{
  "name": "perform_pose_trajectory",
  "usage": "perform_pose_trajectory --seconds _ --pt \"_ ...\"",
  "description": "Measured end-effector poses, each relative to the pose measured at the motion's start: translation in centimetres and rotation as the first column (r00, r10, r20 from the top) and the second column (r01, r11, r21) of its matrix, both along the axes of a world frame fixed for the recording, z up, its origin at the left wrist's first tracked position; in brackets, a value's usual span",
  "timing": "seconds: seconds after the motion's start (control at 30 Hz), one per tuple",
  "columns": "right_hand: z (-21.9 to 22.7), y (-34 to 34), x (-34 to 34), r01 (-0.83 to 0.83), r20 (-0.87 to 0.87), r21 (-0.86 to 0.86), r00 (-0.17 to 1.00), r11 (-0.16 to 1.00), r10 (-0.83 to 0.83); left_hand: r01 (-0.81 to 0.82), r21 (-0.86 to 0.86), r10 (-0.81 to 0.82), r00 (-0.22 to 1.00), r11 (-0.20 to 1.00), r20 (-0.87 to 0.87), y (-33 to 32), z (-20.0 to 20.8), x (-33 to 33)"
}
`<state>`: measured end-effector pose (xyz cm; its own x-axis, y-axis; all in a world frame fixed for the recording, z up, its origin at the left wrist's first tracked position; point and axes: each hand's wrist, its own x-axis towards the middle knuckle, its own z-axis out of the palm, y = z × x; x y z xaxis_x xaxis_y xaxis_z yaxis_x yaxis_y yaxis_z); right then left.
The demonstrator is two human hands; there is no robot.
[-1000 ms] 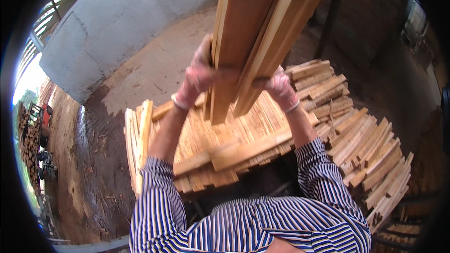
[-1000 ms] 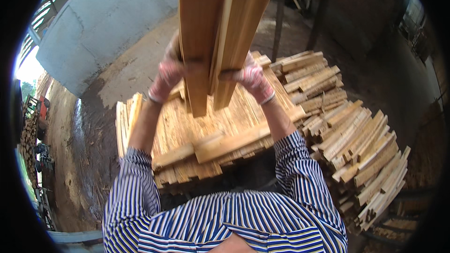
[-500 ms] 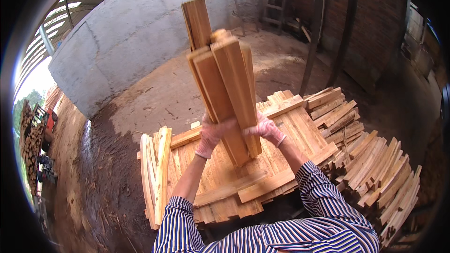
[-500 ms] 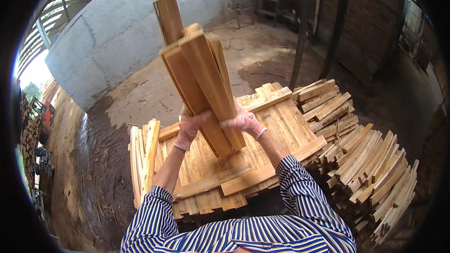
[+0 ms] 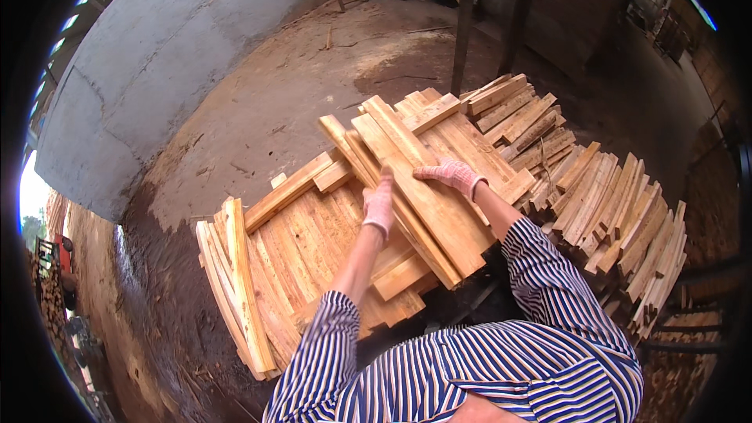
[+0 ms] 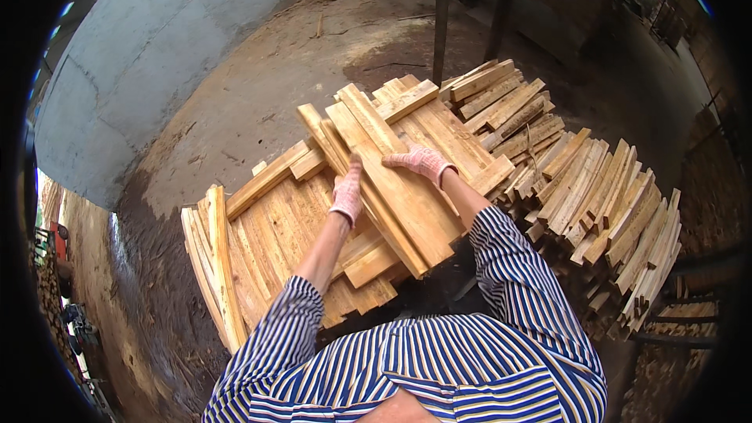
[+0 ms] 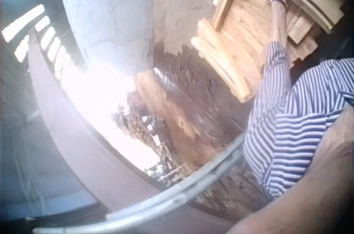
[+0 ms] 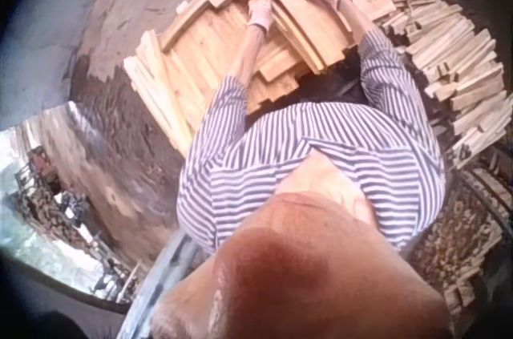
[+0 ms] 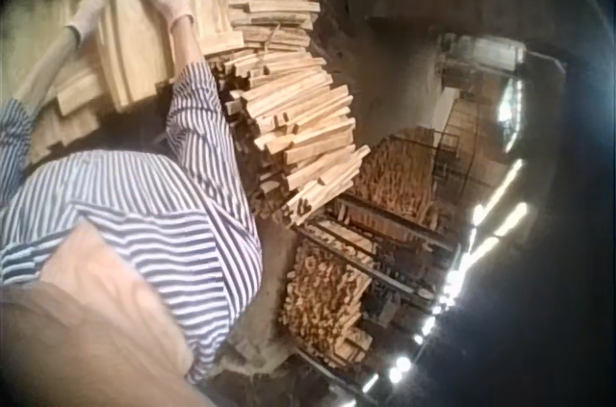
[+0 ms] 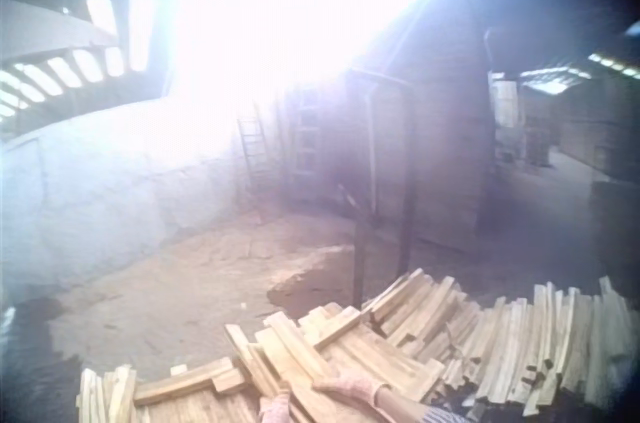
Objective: The person stacks wooden planks in a lumber yard. They pick up planks from a pile and place them onto a growing stack, arranging them to form a neat pile.
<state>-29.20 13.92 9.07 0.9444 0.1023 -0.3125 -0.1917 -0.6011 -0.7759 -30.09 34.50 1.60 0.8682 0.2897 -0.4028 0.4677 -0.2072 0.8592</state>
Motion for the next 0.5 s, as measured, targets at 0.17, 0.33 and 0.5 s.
perform_pose_trajectory --seconds 0.17,0.33,0.5 --pt "2.7 2.3 -1.6 0.208 0.712 -0.314 0.697 0.926 0.084 -0.114 -0.349 0.155 0.984 0.93 0.091 2.2 -5.1 0.3" --pt "1.6 5.2 -8.9 -0.231 0.341 -0.187 0.896 0.955 0.284 -0.187 -0.493 0.226 0.974 0.85 0.02 1.0 2.9 -3.4" --pt "4.2 10.2 -12.0 -0.248 0.052 -0.247 0.962 0.937 0.268 -0.057 -0.563 0.142 0.984 0.825 0.109 6.8 3.8 -4.0"
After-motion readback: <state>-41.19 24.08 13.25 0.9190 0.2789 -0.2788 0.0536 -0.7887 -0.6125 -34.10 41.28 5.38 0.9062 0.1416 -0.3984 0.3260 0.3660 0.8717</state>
